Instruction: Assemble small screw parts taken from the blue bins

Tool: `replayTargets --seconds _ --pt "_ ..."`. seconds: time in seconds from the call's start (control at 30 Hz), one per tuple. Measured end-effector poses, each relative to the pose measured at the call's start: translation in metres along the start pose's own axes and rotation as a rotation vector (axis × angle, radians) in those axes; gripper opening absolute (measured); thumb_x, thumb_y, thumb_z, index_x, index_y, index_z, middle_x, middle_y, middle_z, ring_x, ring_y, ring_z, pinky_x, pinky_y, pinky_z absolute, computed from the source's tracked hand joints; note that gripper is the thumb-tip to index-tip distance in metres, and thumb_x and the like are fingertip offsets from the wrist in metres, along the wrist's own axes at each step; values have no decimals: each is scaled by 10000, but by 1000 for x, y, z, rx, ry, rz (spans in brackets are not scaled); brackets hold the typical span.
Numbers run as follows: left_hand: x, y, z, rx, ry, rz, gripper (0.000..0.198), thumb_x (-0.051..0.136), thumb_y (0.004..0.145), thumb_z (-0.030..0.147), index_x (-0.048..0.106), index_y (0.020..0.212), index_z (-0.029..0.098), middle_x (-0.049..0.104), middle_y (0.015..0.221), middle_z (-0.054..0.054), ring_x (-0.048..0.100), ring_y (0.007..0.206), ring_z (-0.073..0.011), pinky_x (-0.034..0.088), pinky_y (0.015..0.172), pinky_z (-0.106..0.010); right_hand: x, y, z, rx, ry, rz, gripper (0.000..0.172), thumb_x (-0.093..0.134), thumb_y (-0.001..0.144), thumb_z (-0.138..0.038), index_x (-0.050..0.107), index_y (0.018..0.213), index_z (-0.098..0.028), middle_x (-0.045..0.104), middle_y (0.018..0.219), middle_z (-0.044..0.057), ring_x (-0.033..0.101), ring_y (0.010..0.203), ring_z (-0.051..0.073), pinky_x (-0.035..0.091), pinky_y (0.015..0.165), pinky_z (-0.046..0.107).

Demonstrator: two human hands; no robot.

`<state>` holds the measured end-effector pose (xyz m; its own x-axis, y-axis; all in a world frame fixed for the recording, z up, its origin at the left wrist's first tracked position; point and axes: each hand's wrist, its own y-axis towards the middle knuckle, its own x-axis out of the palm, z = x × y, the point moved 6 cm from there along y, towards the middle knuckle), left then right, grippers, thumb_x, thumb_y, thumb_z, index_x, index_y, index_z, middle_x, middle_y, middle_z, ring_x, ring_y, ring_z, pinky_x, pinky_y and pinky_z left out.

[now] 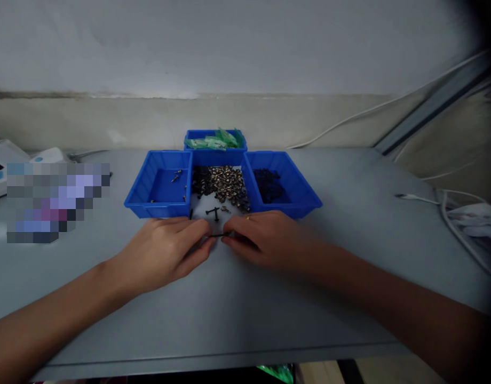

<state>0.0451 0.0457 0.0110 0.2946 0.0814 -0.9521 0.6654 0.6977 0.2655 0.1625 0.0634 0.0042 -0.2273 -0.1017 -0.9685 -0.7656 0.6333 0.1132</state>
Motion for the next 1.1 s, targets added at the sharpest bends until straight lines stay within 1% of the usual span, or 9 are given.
replayTargets --seconds 0.17,0.3,0.47,0.63,0.8,0.93,1.1 --pt "1 -2 0 15 4 13 211 385 866 291 535 806 156 527 611 -2 529 586 -117 402 534 -224 1 0 -1 1 -8 -30 120 437 823 -277 512 805 -186 588 693 -7 536 601 122 333 540 234" --pt "-1 -3 2 36 2 33 214 393 864 281 543 779 153 521 605 1 528 586 -115 399 531 -225 2 -1 0 -1 -16 -25 111 445 822 -281 509 813 -192 583 682 -18 537 599 121 331 533 231" --pt "-1 -1 6 91 -26 4 216 380 871 250 540 771 147 536 663 -3 526 623 -107 413 574 -230 0 -1 -2 -30 -25 13 108 467 800 -278 503 750 -189 561 634 -21 508 546 117 311 494 236" --pt "-1 -1 6 98 -33 11 207 381 871 257 539 793 148 536 679 -4 524 633 -107 413 582 -229 0 -1 -2 -26 -22 -3 102 467 802 -264 505 749 -186 563 644 -19 511 559 114 316 502 232" --pt "-1 -1 6 86 -27 9 231 386 863 252 487 683 149 484 603 12 479 559 -95 368 522 -222 1 0 -1 -20 -17 -9 110 462 805 -276 526 790 -187 577 669 -15 518 576 116 326 514 236" --pt "-2 0 7 90 -28 -2 226 391 858 244 474 670 152 478 601 15 472 552 -94 361 518 -228 2 0 -1 -14 -9 -17 126 458 809 -292 524 787 -186 573 662 -16 517 575 117 329 522 236" --pt "-3 -1 5 65 7 4 283 366 867 279 480 641 153 465 554 10 468 522 -98 360 490 -221 2 -1 -2 -18 0 -24 115 450 813 -282 515 800 -188 574 675 -18 524 588 117 332 528 231"
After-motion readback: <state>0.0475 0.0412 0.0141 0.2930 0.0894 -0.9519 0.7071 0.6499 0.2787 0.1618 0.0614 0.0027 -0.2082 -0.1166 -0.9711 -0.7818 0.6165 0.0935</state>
